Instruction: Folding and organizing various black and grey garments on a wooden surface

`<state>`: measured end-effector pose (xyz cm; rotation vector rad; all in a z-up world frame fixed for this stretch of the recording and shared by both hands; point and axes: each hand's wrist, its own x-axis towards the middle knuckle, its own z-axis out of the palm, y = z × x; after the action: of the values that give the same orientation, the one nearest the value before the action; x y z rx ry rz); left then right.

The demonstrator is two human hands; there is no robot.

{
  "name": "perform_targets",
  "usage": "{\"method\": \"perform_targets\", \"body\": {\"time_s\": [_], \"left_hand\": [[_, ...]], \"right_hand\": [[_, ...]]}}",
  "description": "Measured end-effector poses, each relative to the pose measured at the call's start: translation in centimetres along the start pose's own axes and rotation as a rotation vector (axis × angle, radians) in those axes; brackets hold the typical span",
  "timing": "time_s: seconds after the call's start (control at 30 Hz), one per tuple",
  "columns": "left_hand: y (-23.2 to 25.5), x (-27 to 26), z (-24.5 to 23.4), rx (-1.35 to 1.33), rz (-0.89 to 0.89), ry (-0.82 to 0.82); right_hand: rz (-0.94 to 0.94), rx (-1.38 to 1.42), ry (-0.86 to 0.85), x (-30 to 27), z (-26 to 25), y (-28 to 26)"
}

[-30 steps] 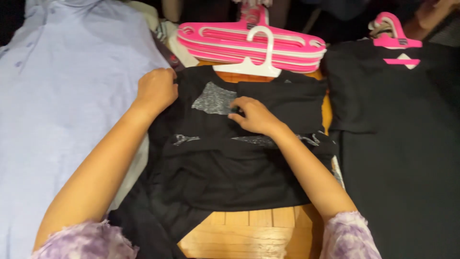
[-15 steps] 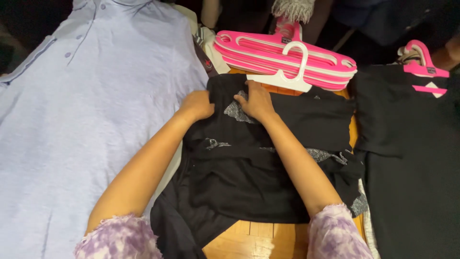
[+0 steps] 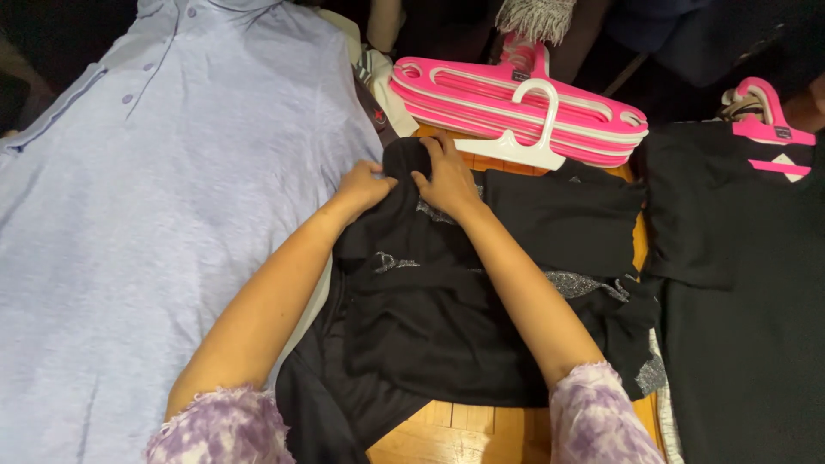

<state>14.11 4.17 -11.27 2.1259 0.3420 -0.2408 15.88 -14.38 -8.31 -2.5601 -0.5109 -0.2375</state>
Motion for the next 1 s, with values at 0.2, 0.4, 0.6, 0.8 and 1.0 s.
{"method": "perform_targets", "body": {"time_s": [0.2, 0.4, 0.6, 0.8, 1.0], "left_hand": [[3.9, -3.2, 0.1, -0.111, 0.152, -0.130], [2.4, -1.9, 1.3, -0.093, 0.095, -0.041], [-0.2, -0.2, 2.7, 0.042, 0.073, 0.012], [1.4, -1.8, 1.6, 0.025, 0.044, 0.010], [5.7, -5.3, -5.9, 0.276, 0.038, -0.156]], "right_hand": [[0.071, -0.036, 0.161, -1.6, 0.2, -0.5], [0.147, 0.034, 0.125, -1.1, 0.2, 1.8], [0.106, -0.055, 0.084, -1.7, -0.6, 2.0], [0.189, 0.087, 0.264, -0.7, 1.1, 3.4], [0.180, 0.158, 0.441, 1.3, -1.1, 6.7]]}}
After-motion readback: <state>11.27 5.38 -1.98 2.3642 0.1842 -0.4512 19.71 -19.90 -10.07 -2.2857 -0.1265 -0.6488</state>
